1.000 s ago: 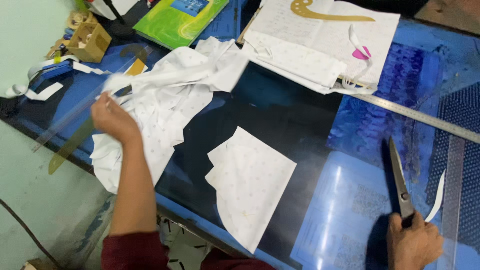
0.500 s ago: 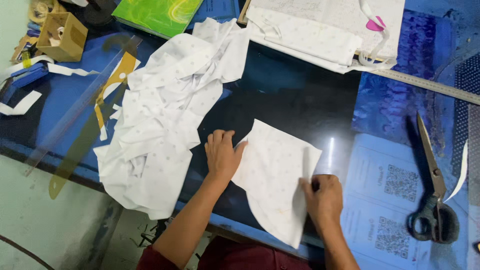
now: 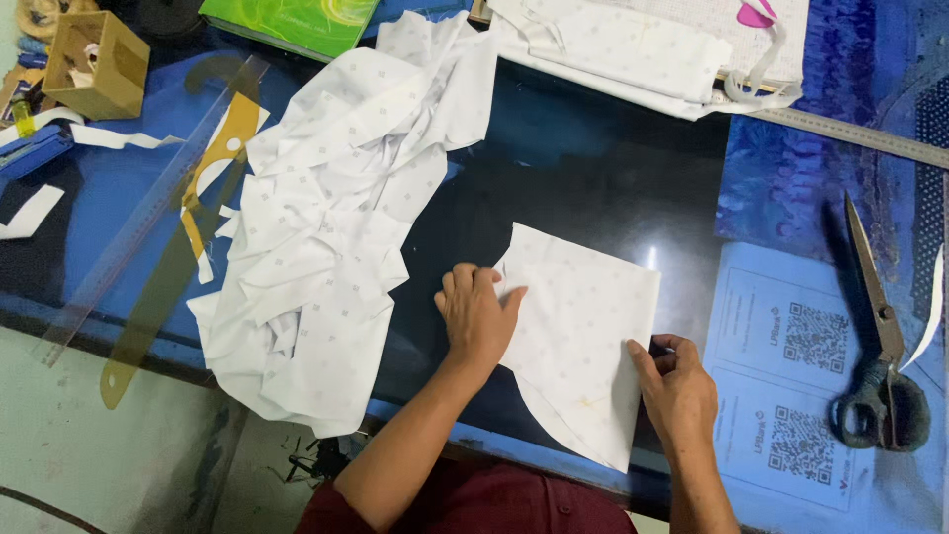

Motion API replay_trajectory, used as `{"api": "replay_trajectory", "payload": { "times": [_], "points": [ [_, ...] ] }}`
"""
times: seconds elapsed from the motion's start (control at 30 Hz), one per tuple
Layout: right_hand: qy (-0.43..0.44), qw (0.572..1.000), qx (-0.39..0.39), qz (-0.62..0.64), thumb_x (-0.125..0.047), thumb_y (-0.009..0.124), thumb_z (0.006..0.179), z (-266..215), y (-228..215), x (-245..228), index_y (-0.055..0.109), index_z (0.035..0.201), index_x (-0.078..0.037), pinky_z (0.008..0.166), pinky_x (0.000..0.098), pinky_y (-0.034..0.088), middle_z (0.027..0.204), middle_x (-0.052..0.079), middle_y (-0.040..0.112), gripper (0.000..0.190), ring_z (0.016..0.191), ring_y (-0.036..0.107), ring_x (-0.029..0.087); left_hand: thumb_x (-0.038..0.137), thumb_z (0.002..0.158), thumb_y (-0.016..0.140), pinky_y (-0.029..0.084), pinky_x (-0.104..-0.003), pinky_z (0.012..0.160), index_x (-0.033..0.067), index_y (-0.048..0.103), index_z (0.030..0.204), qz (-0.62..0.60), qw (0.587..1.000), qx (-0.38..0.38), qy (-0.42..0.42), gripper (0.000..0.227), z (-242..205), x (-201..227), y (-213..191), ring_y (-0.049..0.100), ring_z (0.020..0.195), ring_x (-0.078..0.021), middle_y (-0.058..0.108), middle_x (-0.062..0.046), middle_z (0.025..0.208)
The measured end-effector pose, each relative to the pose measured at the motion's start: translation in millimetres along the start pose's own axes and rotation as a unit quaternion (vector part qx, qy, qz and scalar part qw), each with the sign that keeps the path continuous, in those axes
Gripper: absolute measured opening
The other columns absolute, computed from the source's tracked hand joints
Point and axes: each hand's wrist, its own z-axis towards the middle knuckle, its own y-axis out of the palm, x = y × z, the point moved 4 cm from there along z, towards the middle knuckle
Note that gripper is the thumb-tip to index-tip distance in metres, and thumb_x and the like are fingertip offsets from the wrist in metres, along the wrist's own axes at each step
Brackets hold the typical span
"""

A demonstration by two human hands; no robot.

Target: The person cuts out shapes from a piece of white patterned fabric using shears, marks the fabric with a piece of chalk and a ruler, and kemudian folds and stacks the cut pieces on a table.

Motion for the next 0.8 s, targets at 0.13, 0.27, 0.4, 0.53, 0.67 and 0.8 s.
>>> {"api": "replay_trajectory", "payload": {
  "times": [0.13, 0.27, 0.4, 0.53, 0.67, 0.8],
  "points": [
    [-0.007, 1.000, 0.006, 0.004, -0.057, 0.065, 0.088, 3, 4, 4, 0.065, 0.126, -0.017, 0.086, 0.0446, 0.049, 0.095, 0.003, 0.077, 0.055, 0.096, 0.071, 0.029, 0.038, 0.084, 0.086, 0.043, -0.048, 0.088, 0.0186, 0.073, 0.089, 0.007, 0.999, -0.016, 0.028, 0.024, 5, 11, 6, 0.054, 0.107, -0.0269, 0.056, -0.002, 0.106],
    [-0.052, 0.998, 0.026, -0.011, -0.056, 0.068, 0.092, 3, 6, 10, 0.066, 0.125, -0.016, 0.085, 0.0498, 0.052, 0.092, 0.006, 0.078, 0.052, 0.097, 0.073, 0.034, 0.037, 0.086, 0.081, 0.041, -0.045, 0.082, 0.0188, 0.067, 0.094, 0.010, 0.999, -0.020, 0.027, 0.024, 3, 14, 3, 0.054, 0.102, -0.0281, 0.057, -0.004, 0.106],
    [-0.082, 0.996, 0.030, -0.026, -0.057, 0.070, 0.095, 6, 8, 12, 0.067, 0.128, -0.014, 0.089, 0.0533, 0.055, 0.091, 0.010, 0.078, 0.054, 0.100, 0.073, 0.038, 0.041, 0.086, 0.079, 0.037, -0.042, 0.084, 0.0173, 0.064, 0.098, 0.014, 0.999, -0.036, -0.009, 0.031, -1, 9, 6, 0.051, 0.102, -0.0268, 0.052, -0.002, 0.107],
    [-0.093, 0.995, 0.037, -0.027, -0.053, 0.071, 0.096, 4, 6, 10, 0.068, 0.127, -0.011, 0.088, 0.0534, 0.055, 0.089, 0.011, 0.077, 0.052, 0.097, 0.074, 0.038, 0.034, 0.089, 0.077, 0.037, -0.041, 0.084, 0.0175, 0.065, 0.091, 0.011, 1.000, -0.029, -0.003, 0.020, -2, 19, 1, 0.051, 0.103, -0.0264, 0.053, -0.002, 0.105],
    [-0.101, 0.994, 0.036, -0.025, -0.055, 0.070, 0.096, 12, 11, 18, 0.066, 0.129, -0.014, 0.087, 0.0545, 0.055, 0.089, 0.010, 0.076, 0.053, 0.096, 0.073, 0.038, 0.034, 0.089, 0.078, 0.037, -0.041, 0.082, 0.0177, 0.063, 0.098, 0.021, 0.999, 0.020, 0.017, 0.024, -7, 18, -3, 0.052, 0.101, -0.0254, 0.052, -0.002, 0.105],
    [-0.164, 0.979, 0.106, -0.050, -0.048, 0.072, 0.096, 6, 3, -8, 0.064, 0.132, -0.014, 0.085, 0.0531, 0.059, 0.101, 0.009, 0.073, 0.050, 0.099, 0.073, 0.033, 0.037, 0.085, 0.082, 0.037, -0.042, 0.081, 0.0181, 0.065, 0.097, 0.018, 0.999, 0.028, 0.003, 0.028, -8, 0, 6, 0.052, 0.098, -0.0259, 0.052, -0.001, 0.103]
  ]
}}
